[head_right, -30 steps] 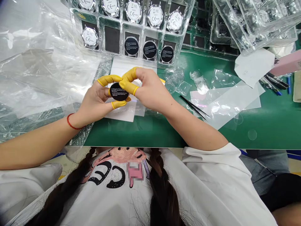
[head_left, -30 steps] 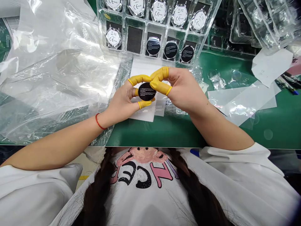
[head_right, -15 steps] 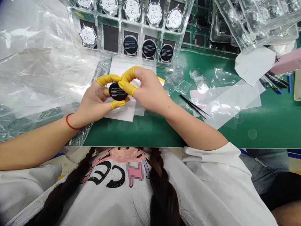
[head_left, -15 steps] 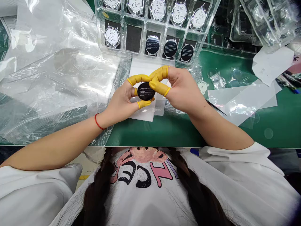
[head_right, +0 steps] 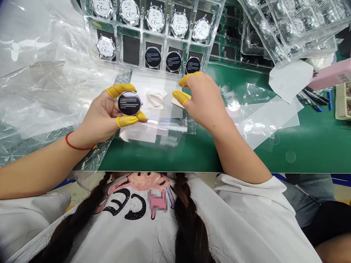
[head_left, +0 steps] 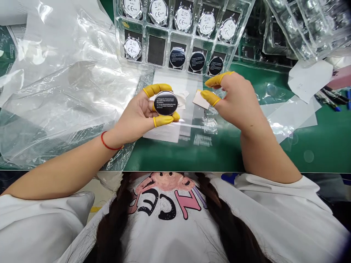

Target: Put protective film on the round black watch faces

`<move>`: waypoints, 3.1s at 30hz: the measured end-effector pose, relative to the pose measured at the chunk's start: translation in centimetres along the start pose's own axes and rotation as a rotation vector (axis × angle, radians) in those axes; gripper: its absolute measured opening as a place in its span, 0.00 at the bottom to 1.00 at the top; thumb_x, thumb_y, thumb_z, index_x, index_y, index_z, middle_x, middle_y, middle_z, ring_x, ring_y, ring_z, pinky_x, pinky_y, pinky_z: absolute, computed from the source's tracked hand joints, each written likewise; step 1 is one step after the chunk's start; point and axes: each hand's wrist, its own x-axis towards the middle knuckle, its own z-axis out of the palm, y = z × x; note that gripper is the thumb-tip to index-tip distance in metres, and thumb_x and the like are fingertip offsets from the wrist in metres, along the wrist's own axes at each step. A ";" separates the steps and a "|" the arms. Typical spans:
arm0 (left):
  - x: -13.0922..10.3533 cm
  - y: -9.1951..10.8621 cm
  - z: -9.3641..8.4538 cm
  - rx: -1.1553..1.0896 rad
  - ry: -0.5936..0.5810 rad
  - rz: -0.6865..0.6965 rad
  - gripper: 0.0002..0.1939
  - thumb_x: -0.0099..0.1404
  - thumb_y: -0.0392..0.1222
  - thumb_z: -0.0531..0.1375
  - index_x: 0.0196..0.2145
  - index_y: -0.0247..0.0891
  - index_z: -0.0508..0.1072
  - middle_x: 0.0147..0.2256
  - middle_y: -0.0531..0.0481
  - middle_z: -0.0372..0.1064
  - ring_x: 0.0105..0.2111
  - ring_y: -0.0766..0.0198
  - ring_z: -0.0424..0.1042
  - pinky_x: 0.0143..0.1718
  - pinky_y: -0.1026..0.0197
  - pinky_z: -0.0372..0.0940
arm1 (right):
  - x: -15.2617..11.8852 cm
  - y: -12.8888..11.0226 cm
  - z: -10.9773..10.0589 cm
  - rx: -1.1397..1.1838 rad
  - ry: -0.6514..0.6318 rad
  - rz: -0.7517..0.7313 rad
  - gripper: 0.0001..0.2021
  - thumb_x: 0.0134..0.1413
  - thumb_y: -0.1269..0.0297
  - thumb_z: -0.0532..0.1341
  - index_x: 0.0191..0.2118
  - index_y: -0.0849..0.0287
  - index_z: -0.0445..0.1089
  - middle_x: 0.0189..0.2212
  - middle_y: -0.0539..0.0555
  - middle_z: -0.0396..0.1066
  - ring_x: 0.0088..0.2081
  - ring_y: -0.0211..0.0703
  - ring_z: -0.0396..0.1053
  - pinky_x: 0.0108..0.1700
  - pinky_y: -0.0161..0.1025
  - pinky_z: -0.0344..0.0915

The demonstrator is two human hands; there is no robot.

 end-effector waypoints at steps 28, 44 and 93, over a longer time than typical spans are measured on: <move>1.8 -2.9 -0.2 0.153 -0.029 -0.006 0.29 0.52 0.34 0.70 0.49 0.42 0.64 0.33 0.56 0.72 0.32 0.67 0.76 0.33 0.64 0.71 | 0.2 -3.6 6.4 -0.021 0.181 -0.215 0.15 0.70 0.58 0.43 0.47 0.55 0.64 0.43 0.60 0.69 0.48 0.53 0.66 0.52 0.57 0.66; 1.4 -2.4 0.0 0.136 -0.038 -0.023 0.33 0.54 0.38 0.70 0.54 0.43 0.63 0.39 0.53 0.76 0.39 0.61 0.79 0.41 0.58 0.74 | 0.7 -2.3 3.3 0.210 -0.064 -0.020 0.16 0.65 0.53 0.54 0.55 0.52 0.67 0.45 0.56 0.72 0.49 0.49 0.69 0.51 0.48 0.69; 0.1 -2.6 0.8 0.225 -0.129 0.037 0.34 0.55 0.38 0.69 0.57 0.46 0.63 0.51 0.48 0.68 0.45 0.60 0.74 0.45 0.58 0.73 | -1.7 -4.0 0.5 0.310 -0.048 -0.274 0.02 0.58 0.65 0.61 0.34 0.51 0.69 0.36 0.52 0.74 0.41 0.47 0.70 0.48 0.51 0.69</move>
